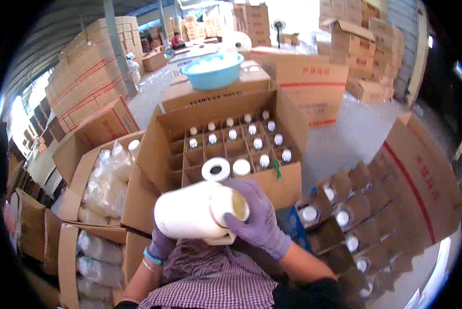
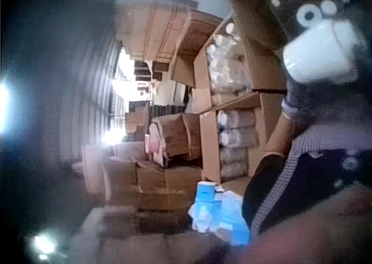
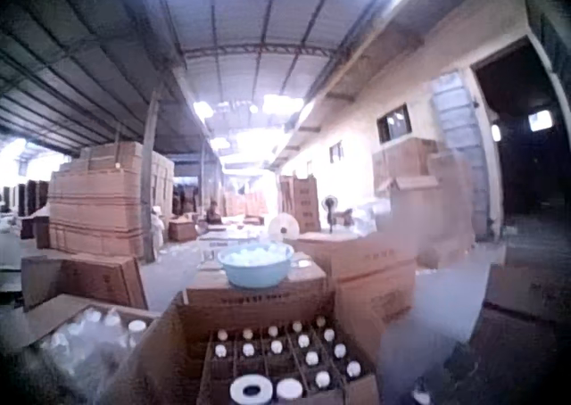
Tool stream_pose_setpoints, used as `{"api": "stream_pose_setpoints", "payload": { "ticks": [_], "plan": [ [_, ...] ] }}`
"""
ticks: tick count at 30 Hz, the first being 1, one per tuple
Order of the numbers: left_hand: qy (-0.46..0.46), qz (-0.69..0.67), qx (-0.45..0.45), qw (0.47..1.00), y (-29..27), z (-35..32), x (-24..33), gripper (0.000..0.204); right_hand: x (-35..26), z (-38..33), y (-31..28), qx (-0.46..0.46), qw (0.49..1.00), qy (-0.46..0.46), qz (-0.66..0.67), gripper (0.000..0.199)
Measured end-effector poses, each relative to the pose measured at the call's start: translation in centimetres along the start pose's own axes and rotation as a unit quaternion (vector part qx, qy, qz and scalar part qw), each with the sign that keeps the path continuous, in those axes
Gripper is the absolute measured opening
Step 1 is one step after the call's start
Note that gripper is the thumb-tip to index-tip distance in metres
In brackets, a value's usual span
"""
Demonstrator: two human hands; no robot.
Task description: The person assembles white plastic containers by inserting a lid into the body, wiping the rim with a green tool, and placing the unit into a plastic bag. The person then places the bagged container into a cardboard box.
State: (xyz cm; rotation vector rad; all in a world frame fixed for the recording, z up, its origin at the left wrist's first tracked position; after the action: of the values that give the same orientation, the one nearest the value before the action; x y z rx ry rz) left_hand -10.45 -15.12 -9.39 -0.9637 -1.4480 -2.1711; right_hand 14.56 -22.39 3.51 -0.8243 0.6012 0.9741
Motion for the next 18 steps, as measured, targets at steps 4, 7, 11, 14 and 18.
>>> {"api": "stream_pose_setpoints", "payload": {
  "ticks": [4,7,11,14,18],
  "plan": [
    [-0.100,0.109,-0.123,0.981,4.0,1.3,-1.5,0.061,-7.3,1.1,0.7,-0.099,0.976,-0.183,-0.062,0.064],
    [-0.088,0.250,-0.170,0.949,5.0,0.4,-2.0,0.070,-8.2,1.0,1.8,-0.107,0.977,-0.184,0.014,0.065],
    [-0.031,0.364,-0.170,0.915,5.5,-2.2,-1.5,0.083,-7.5,0.9,2.6,-0.114,0.980,-0.154,0.050,0.069],
    [-0.002,0.408,-0.172,0.896,5.9,-3.1,-0.6,0.094,-6.7,0.9,2.8,-0.075,0.987,-0.123,0.069,0.070],
    [0.005,0.328,-0.099,0.940,1.5,-2.9,-1.7,0.090,-5.9,1.0,3.3,-0.023,0.992,-0.094,0.079,0.071]
  ]
}}
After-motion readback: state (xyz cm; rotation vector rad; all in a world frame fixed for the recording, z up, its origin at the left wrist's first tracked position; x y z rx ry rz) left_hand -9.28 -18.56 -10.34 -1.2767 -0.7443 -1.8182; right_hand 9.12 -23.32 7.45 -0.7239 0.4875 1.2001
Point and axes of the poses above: each hand's wrist, its own z-axis towards the middle knuckle, its own y-axis out of the palm, x = y × z, the point moved 8 cm from there along z, towards the middle knuckle, and after that the axes turned 9 degrees about y, right-handed, at the moved point
